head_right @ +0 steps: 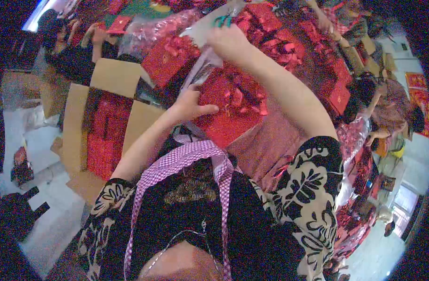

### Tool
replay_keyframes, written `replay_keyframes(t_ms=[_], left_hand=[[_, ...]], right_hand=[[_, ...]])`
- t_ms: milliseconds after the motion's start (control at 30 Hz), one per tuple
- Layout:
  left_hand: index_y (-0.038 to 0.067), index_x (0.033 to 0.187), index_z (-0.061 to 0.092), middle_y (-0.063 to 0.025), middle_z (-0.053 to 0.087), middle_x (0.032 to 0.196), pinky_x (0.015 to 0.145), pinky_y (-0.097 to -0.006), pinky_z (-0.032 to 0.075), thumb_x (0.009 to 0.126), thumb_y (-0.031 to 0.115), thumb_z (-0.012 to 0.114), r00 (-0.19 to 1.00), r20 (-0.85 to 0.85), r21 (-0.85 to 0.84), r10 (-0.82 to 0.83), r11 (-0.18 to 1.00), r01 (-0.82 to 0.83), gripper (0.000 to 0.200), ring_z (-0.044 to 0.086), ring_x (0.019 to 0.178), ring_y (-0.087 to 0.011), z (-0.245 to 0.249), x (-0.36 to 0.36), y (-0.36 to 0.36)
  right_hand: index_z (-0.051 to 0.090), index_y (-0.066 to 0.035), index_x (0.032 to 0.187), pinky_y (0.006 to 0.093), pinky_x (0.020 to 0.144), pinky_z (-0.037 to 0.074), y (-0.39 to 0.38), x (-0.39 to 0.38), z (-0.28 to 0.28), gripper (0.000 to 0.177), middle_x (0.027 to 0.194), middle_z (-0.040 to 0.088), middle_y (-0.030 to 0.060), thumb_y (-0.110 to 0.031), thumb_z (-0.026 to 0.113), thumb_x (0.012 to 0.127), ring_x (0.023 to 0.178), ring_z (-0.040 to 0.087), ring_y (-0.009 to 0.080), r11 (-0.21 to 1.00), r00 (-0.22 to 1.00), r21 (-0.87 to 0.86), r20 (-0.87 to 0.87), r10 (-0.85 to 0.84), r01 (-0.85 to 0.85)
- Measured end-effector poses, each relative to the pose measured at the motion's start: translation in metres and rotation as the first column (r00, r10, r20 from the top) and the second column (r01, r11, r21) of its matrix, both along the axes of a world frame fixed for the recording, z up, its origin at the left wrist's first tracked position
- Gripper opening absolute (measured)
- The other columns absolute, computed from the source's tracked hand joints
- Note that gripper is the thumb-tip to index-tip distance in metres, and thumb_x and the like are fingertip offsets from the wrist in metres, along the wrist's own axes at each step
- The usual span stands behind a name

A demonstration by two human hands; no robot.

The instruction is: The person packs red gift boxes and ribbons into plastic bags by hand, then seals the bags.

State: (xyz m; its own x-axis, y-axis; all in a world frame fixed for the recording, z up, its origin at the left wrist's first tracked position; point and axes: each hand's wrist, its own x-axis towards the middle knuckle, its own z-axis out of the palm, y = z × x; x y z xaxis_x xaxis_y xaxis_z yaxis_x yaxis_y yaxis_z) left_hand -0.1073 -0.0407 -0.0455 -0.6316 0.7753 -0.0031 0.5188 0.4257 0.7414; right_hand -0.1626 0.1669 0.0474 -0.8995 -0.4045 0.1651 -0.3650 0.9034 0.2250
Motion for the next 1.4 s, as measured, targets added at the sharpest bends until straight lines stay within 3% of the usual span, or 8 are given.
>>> replay_keyframes(t_ms=[133, 367, 600, 833, 1133, 1200, 1367, 1400], left_hand=[[-0.01, 0.095, 0.064, -0.0272, 0.055, 0.111, 0.095, -0.0368, 0.039, 0.063, 0.061, 0.069, 0.998, 0.065, -0.042, 0.007, 0.999, -0.005, 0.078, 0.052, 0.106, -0.0352, 0.006, -0.002, 0.0], [-0.012, 0.099, 0.061, -0.025, 0.057, 0.109, 0.093, -0.0366, 0.04, 0.063, 0.059, 0.071, 1.0, 0.011, -0.047, 0.006, 0.999, -0.006, 0.08, 0.054, 0.105, -0.0328, 0.018, -0.003, 0.001], [-0.013, 0.103, 0.058, -0.0242, 0.059, 0.107, 0.089, -0.0349, 0.043, 0.063, 0.051, 0.074, 0.906, 0.424, 0.051, -0.005, 0.999, -0.018, 0.078, 0.058, 0.098, -0.0308, -0.012, -0.006, 0.004], [-0.005, 0.11, 0.058, -0.0174, 0.06, 0.11, 0.089, -0.0346, 0.044, 0.068, 0.041, 0.074, 0.845, 0.534, 0.084, -0.009, 0.996, -0.042, 0.065, 0.058, 0.1, -0.0267, 0.01, -0.007, 0.005], [-0.002, 0.113, 0.057, -0.0103, 0.06, 0.107, 0.088, -0.0322, 0.043, 0.079, 0.031, 0.067, 0.799, 0.588, 0.095, -0.125, 0.992, 0.085, 0.049, 0.056, 0.098, -0.0173, 0.058, -0.004, 0.01], [-0.002, 0.114, 0.056, -0.0092, 0.059, 0.11, 0.088, -0.0319, 0.042, 0.082, 0.026, 0.066, 0.763, 0.633, 0.069, -0.133, 0.991, 0.116, 0.044, 0.055, 0.098, -0.0162, 0.059, -0.005, 0.011], [-0.001, 0.113, 0.057, -0.0055, 0.06, 0.106, 0.086, -0.0302, 0.043, 0.085, 0.023, 0.062, 0.747, 0.651, 0.098, -0.136, 0.991, 0.094, 0.037, 0.055, 0.095, -0.0139, 0.044, -0.004, 0.004], [-0.001, 0.113, 0.057, -0.0055, 0.06, 0.106, 0.086, -0.0302, 0.043, 0.085, 0.023, 0.062, 0.75, 0.646, 0.096, -0.139, 0.99, 0.1, 0.037, 0.055, 0.095, -0.0139, 0.041, -0.005, 0.004]], right_hand=[[0.052, -0.001, 0.101, 0.0356, 0.073, 0.048, 0.018, 0.01, 0.002, 0.032, 0.088, 0.062, 0.0161, -0.02, 0.062, 0.078, 0.08, 0.061, 0.0264, 0.815, 0.83, -0.529, 0.546, 0.114, 0.236], [0.056, -0.003, 0.102, 0.0391, 0.071, 0.047, 0.026, -0.001, -0.014, 0.045, 0.094, 0.064, 0.0159, -0.029, 0.069, 0.068, 0.084, 0.061, 0.0332, 0.911, 0.607, -0.236, 0.794, -0.021, 0.34], [0.054, -0.005, 0.095, 0.0443, 0.066, 0.047, 0.065, 0.01, -0.027, 0.021, 0.072, 0.059, 0.0189, -0.017, 0.052, 0.077, 0.075, 0.06, 0.0362, 0.944, 0.946, -0.056, 0.014, -0.324, 0.324], [0.057, -0.005, 0.08, 0.0305, 0.058, 0.047, 0.098, 0.027, -0.04, 0.009, 0.07, 0.062, 0.0067, -0.014, 0.055, 0.081, 0.066, 0.06, 0.0178, 0.419, 0.808, -0.719, 0.586, -0.065, 0.555], [0.064, -0.002, 0.086, 0.0235, 0.064, 0.047, 0.105, 0.07, -0.096, 0.019, 0.083, 0.063, 0.0036, -0.018, 0.068, 0.078, 0.073, 0.057, 0.0096, 0.318, 0.797, -0.763, 0.603, 0.037, 0.563], [0.064, -0.001, 0.077, 0.0247, 0.058, 0.046, 0.097, 0.065, -0.101, 0.016, 0.073, 0.062, 0.004, -0.016, 0.068, 0.077, 0.065, 0.057, 0.0101, 0.039, 0.776, -0.776, 0.624, -0.089, 0.629], [0.062, -0.003, 0.079, 0.0287, 0.054, 0.047, 0.098, 0.054, -0.093, 0.013, 0.067, 0.063, 0.0054, -0.015, 0.063, 0.079, 0.061, 0.06, 0.0141, -0.058, 0.777, -0.784, 0.62, -0.105, 0.618], [0.061, -0.005, 0.08, 0.0306, 0.055, 0.047, 0.097, 0.054, -0.08, 0.012, 0.068, 0.063, 0.0068, -0.016, 0.061, 0.08, 0.063, 0.062, 0.0171, 0.222, 0.893, -0.873, 0.383, -0.237, 0.434]])
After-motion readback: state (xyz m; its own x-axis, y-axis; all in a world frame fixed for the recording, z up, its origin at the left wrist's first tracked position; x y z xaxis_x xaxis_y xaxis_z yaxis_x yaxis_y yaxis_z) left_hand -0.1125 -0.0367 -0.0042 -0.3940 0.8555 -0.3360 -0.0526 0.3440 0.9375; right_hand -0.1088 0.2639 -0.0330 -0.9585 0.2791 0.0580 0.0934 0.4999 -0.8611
